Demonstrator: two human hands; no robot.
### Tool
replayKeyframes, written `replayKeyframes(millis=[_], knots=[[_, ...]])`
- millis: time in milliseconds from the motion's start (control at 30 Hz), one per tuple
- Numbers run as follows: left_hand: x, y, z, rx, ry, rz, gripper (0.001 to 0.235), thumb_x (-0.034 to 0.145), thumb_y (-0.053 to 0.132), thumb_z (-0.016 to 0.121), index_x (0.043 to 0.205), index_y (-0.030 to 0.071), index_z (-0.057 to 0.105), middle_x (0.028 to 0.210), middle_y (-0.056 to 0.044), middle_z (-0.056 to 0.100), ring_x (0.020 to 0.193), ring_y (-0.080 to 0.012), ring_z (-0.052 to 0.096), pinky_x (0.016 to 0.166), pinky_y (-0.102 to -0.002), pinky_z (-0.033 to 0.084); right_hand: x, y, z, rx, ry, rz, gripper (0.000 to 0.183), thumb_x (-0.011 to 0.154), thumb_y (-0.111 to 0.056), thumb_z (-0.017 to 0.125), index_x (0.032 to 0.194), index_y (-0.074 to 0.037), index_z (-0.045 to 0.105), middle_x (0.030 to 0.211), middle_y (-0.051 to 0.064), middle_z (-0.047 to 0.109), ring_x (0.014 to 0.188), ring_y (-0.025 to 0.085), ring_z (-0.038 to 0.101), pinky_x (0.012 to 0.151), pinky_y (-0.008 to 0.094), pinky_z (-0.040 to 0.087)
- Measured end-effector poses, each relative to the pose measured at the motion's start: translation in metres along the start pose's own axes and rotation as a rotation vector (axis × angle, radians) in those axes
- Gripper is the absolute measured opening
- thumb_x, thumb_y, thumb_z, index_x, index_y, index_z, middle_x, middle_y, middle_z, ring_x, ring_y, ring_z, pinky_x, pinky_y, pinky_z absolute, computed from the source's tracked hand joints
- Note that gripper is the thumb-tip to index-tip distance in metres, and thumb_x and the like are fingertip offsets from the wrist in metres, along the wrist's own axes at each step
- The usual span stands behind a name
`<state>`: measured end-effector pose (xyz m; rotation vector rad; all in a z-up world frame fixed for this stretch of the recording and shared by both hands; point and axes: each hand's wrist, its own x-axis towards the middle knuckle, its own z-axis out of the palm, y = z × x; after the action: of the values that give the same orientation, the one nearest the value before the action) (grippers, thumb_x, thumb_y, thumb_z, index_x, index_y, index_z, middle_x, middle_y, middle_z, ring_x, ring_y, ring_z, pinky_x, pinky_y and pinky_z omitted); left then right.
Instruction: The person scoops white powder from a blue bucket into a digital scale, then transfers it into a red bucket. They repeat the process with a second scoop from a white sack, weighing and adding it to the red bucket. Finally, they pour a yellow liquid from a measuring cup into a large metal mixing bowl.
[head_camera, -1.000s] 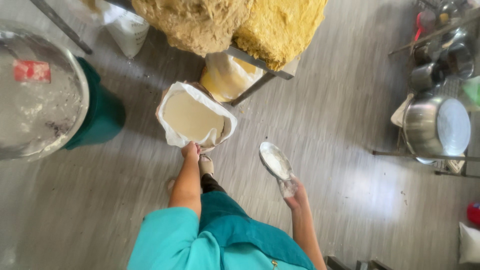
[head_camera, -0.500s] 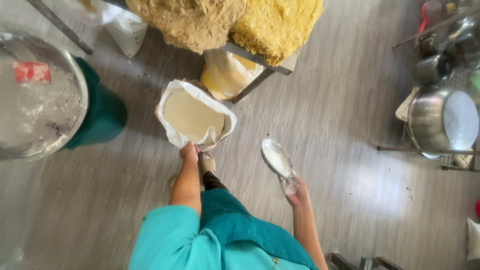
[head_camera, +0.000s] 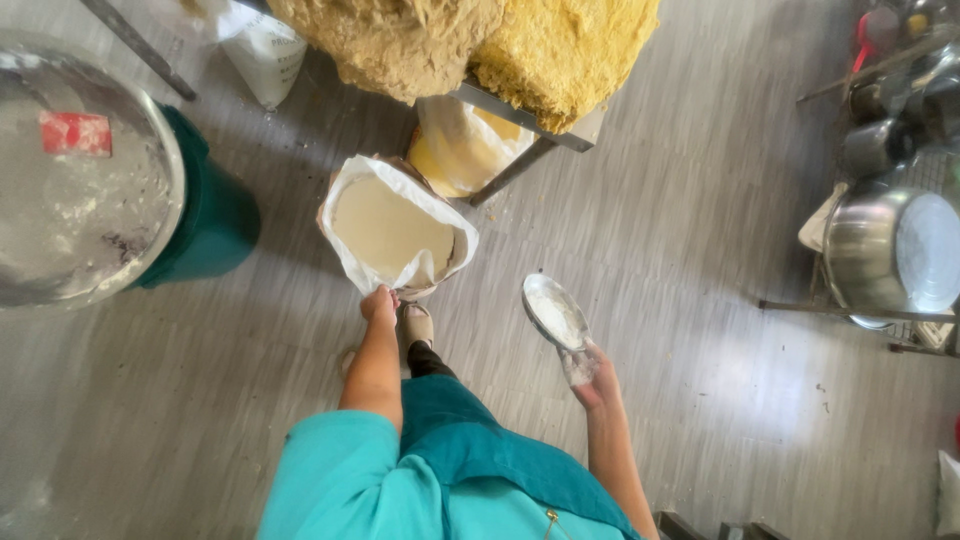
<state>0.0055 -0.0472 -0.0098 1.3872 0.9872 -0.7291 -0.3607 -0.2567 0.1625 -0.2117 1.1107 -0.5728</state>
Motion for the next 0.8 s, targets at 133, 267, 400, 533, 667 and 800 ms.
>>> replayKeyframes(millis=[133,267,400,533,667,800], knots=[[-0.003,0.002,0.002,-0.003,-0.006,0.002,0.017,0.087,0.008,0.063,0.075,-0.004,0.063,0.069,-0.012,0.069,0.05,-0.0162,0.062,0.043,-0.028,0.049,0.003,0.0,-0.005,-0.033,0.014,-0.008,0.042,0.102,-0.013,0.052,0.138,0.008,0.05,0.134,0.024,0.061,0.12,0.033,0.062,0.1,0.039,0.055],[-0.009,0.002,-0.002,0.064,0.022,0.025,0.021,0.089,0.01,0.062,0.074,-0.005,0.063,0.067,-0.012,0.068,0.049,-0.0159,0.062,0.042,-0.028,0.048,0.002,0.002,-0.01,-0.035,0.02,-0.013,0.04,0.102,-0.013,0.052,0.136,0.008,0.049,0.132,0.023,0.062,0.119,0.032,0.063,0.1,0.039,0.056],[-0.004,0.002,-0.003,0.106,0.038,0.014,0.025,0.09,0.012,0.061,0.072,-0.005,0.062,0.065,-0.013,0.067,0.047,-0.0173,0.061,0.04,-0.029,0.046,0.007,0.004,-0.009,-0.043,-0.037,-0.002,0.041,0.101,-0.013,0.053,0.137,0.008,0.05,0.132,0.024,0.062,0.118,0.033,0.064,0.1,0.04,0.056],[0.005,-0.013,-0.013,0.178,0.026,0.068,0.027,0.09,0.014,0.061,0.07,-0.004,0.061,0.062,-0.013,0.064,0.044,-0.0194,0.059,0.037,-0.033,0.041,0.015,0.003,-0.006,0.002,-0.111,0.053,0.041,0.102,-0.011,0.054,0.136,0.011,0.05,0.133,0.025,0.061,0.119,0.033,0.064,0.102,0.041,0.056],[0.019,-0.026,-0.014,0.009,-0.098,0.098,0.027,0.088,0.019,0.064,0.07,-0.001,0.065,0.059,-0.009,0.063,0.044,-0.0176,0.058,0.039,-0.031,0.043,0.045,-0.001,0.018,-0.13,-0.112,0.113,0.041,0.099,-0.012,0.055,0.134,0.008,0.051,0.129,0.022,0.064,0.117,0.031,0.066,0.1,0.04,0.058],[0.033,-0.024,-0.014,-0.05,-0.072,-0.103,0.03,0.081,0.028,0.076,0.096,0.005,0.065,0.076,-0.01,0.062,0.055,-0.0178,0.057,0.045,-0.03,0.051,0.094,0.008,0.07,-0.429,-0.307,0.177,0.034,0.106,-0.017,0.062,0.136,-0.003,0.055,0.122,0.013,0.066,0.106,0.024,0.065,0.087,0.036,0.056]])
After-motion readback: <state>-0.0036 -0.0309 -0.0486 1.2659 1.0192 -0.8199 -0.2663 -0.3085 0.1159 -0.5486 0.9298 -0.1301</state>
